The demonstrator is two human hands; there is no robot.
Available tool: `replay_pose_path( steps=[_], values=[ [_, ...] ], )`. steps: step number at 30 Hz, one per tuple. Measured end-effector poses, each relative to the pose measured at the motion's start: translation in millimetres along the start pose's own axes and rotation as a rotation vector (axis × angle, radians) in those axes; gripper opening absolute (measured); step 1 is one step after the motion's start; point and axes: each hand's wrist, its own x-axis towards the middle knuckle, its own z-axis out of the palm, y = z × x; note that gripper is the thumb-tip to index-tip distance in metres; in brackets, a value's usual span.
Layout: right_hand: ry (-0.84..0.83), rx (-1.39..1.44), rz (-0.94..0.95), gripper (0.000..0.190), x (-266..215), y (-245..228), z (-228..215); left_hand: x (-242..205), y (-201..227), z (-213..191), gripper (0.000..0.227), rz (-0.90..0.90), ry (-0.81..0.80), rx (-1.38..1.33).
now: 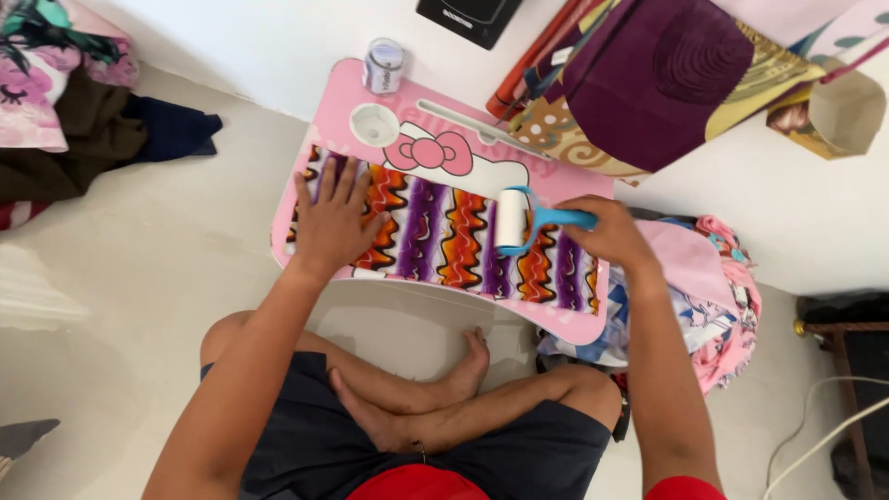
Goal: Folding a piece of patterned fabric and cleaning it thoroughly with a lint roller on a small table.
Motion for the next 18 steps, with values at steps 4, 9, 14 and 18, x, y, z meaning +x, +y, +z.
replay_pose_path(
  steps=[4, 9, 14, 18],
  values=[
    [0.04, -0.056, 0.178, 0.031, -55.1, 68.9, -37.3, -2.7, 1.4, -11.9, 0.079, -0.01, -0.009, -0.034],
    [0.119, -0.116, 0.44, 0.038, -109.8, 141.8, -57.1, -2.9, 2.6, -15.7, 0.08, -0.029, -0.062, -0.037],
    [0.18, -0.024, 0.257, 0.039, -91.5, 98.8, -34.9, -1.0, 0.6, -5.9, 0.076, -0.033, -0.027, -0.018],
    [0.112, 0.191, -0.056, 0.034, -35.6, 4.3, 2.7, -1.7, 3.4, -12.1, 0.074, -0.052, -0.05, -0.033]
  ],
)
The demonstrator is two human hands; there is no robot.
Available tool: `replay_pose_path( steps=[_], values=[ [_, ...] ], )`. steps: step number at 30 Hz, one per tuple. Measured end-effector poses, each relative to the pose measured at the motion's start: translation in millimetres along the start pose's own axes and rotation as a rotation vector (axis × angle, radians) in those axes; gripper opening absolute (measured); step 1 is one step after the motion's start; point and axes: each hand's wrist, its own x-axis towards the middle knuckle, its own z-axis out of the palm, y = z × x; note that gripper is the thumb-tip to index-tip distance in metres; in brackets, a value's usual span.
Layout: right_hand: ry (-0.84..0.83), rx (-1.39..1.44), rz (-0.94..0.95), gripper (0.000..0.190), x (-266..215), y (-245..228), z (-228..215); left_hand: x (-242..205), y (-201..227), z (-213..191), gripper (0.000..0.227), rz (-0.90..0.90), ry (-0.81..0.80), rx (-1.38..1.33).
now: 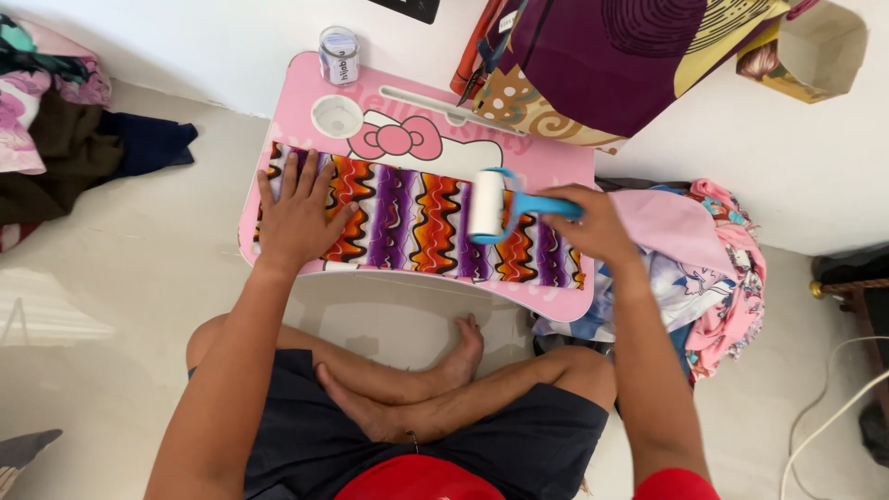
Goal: Folding a piece of patterned fabric and cleaning it thoroughly with a lint roller on a small table.
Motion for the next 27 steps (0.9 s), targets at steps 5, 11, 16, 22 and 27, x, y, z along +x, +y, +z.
replay_pose_path(
  steps=[5, 11, 16, 22, 27],
  values=[
    [-0.112, 0.105, -0.075, 0.03, 45.1, -41.3, 70.6, -0.5, 2.8, -6.5, 0.074, -0.018, -0.035, 0.015],
    [-0.143, 0.06, -0.019, 0.031, 37.1, -10.6, 50.4, 0.9, 2.4, -4.0, 0.073, -0.025, -0.029, 0.038],
    [-0.058, -0.04, 0.114, 0.035, -24.1, 56.9, -21.1, -0.4, 1.2, -2.9, 0.077, 0.001, -0.037, 0.014],
    [0.082, -0.17, 0.425, 0.036, -100.1, 103.5, -68.9, 0.4, -0.4, 1.5, 0.075, 0.012, 0.008, 0.005],
    [0.141, -0.11, 0.267, 0.039, -93.6, 71.2, -36.3, -0.9, -0.5, -0.4, 0.074, 0.006, 0.002, 0.009]
  ],
)
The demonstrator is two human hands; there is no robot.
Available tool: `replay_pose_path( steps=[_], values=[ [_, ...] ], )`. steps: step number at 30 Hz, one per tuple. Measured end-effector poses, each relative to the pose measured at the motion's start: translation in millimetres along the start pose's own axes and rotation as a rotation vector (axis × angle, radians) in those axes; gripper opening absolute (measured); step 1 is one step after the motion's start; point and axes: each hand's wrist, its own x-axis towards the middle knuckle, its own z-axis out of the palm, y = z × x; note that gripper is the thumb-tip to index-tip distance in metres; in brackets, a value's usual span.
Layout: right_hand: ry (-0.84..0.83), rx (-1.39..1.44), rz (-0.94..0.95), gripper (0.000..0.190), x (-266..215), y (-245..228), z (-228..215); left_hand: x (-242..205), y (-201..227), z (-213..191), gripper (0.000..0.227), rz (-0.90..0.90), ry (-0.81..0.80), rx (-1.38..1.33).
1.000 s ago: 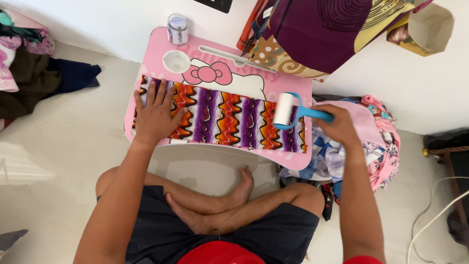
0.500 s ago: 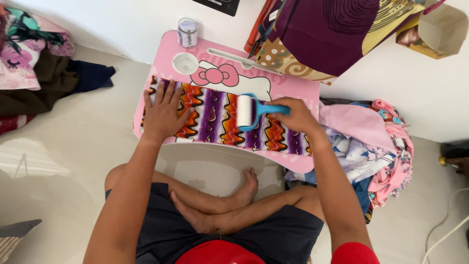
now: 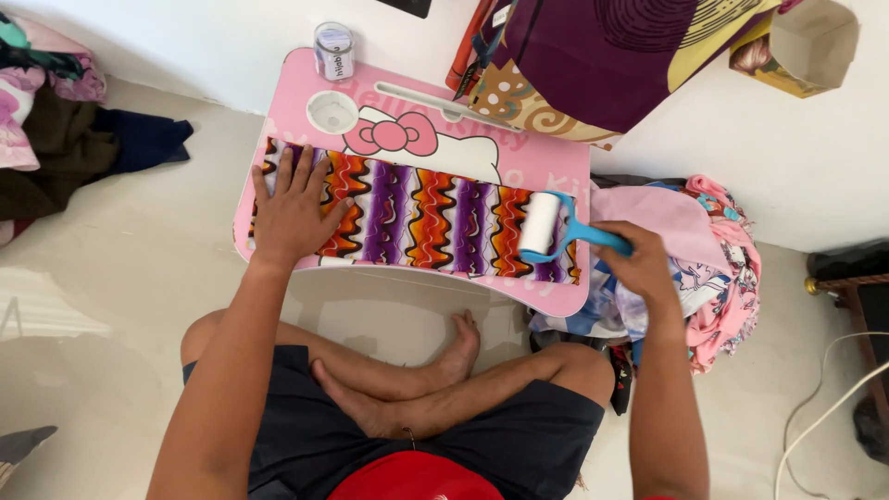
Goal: Folding a piece of patterned fabric and cleaning it thoroughly with a lint roller on a small table.
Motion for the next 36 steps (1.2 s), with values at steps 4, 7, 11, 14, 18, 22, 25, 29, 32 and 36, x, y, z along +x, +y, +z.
replay_pose_path(
  steps=[4, 7, 11, 14, 18, 22, 25, 29, 32, 36],
  values=[
    [-0.078, 0.108, -0.153, 0.036, 24.2, -97.7, 60.4, 1.1, 0.1, 1.2, 0.076, -0.008, -0.003, -0.01],
    [-0.177, 0.246, -0.316, 0.034, 38.5, -148.4, 102.1, 0.9, 0.5, 0.8, 0.076, -0.022, -0.007, -0.011],
    [-0.279, 0.213, -0.34, 0.031, 39.8, -165.7, 115.0, -0.2, 1.5, 0.1, 0.072, -0.021, 0.007, -0.003],
    [-0.262, 0.171, -0.289, 0.032, 30.3, -136.6, 94.9, 1.0, 1.7, 1.1, 0.072, -0.02, 0.01, -0.009],
    [-0.151, 0.078, -0.113, 0.034, -7.1, -56.9, 49.3, 0.5, -0.2, 0.4, 0.073, 0.003, 0.023, -0.029],
    [0.045, 0.004, 0.133, 0.035, -73.8, -43.5, 28.3, -5.7, 7.9, -12.9, 0.077, 0.047, 0.04, -0.067],
    [0.238, 0.018, 0.237, 0.033, -106.6, -72.7, 43.1, -14.3, 34.9, -33.1, 0.086, 0.009, 0.161, 0.003],
    [0.407, 0.055, 0.181, 0.041, -105.7, -147.3, 89.7, -11.3, 73.6, -4.8, 0.07, 0.273, 0.444, -0.057],
    [0.407, 0.011, 0.039, 0.04, -80.1, -204.2, 120.2, -9.8, 98.0, 7.9, 0.067, 0.346, 0.301, -0.04],
    [0.324, -0.219, 0.045, 0.04, -53.2, -194.1, 162.1, -7.4, 105.0, 33.3, 0.067, 0.344, 0.154, -0.016]
  ],
)
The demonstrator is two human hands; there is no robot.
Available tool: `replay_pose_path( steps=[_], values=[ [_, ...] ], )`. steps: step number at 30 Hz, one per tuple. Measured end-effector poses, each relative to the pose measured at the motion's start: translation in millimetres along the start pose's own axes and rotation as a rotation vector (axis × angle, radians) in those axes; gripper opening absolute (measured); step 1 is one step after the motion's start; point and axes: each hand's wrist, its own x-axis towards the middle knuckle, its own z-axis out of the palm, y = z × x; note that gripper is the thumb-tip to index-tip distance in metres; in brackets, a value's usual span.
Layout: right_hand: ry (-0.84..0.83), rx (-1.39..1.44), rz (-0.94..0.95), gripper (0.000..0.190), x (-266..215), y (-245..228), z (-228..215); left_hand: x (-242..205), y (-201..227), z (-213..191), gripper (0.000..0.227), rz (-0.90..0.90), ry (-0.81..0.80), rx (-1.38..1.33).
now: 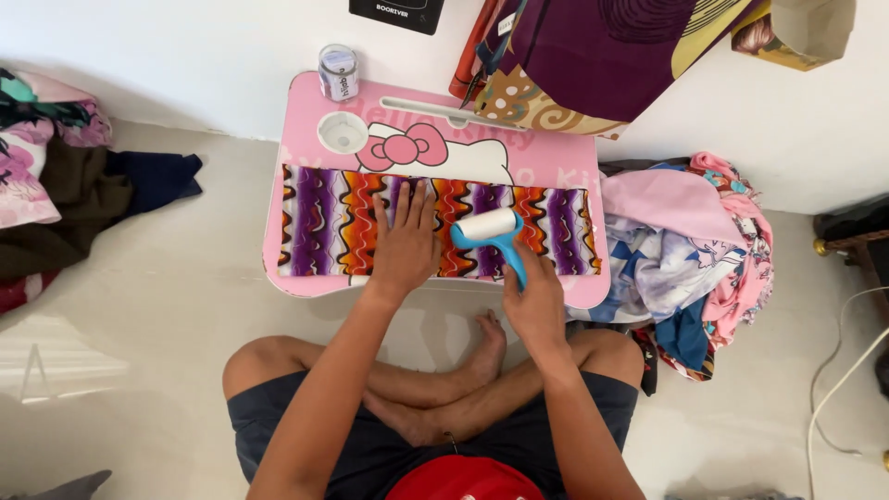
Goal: Folding a piece of patterned fabric and cleaning it thoroughly with a lint roller on a small table.
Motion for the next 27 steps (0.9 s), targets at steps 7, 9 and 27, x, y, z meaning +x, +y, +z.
replay_pose_path(
  steps=[7, 9, 27],
  values=[
    [-0.007, -0.099, 0.026, 0.038, 60.0, 12.6, 43.3, -1.0, -0.8, 4.7, 0.067, -0.056, -0.109, -0.095],
    [-0.062, -0.043, 0.019, 0.038, 79.8, 10.1, 43.2, 1.7, -0.7, -1.6, 0.068, -0.074, -0.126, -0.124],
    [-0.397, 0.325, -0.424, 0.033, 165.4, 130.2, -49.1, 10.3, -8.7, -2.3, 0.08, -0.056, -0.128, -0.004]
  ],
)
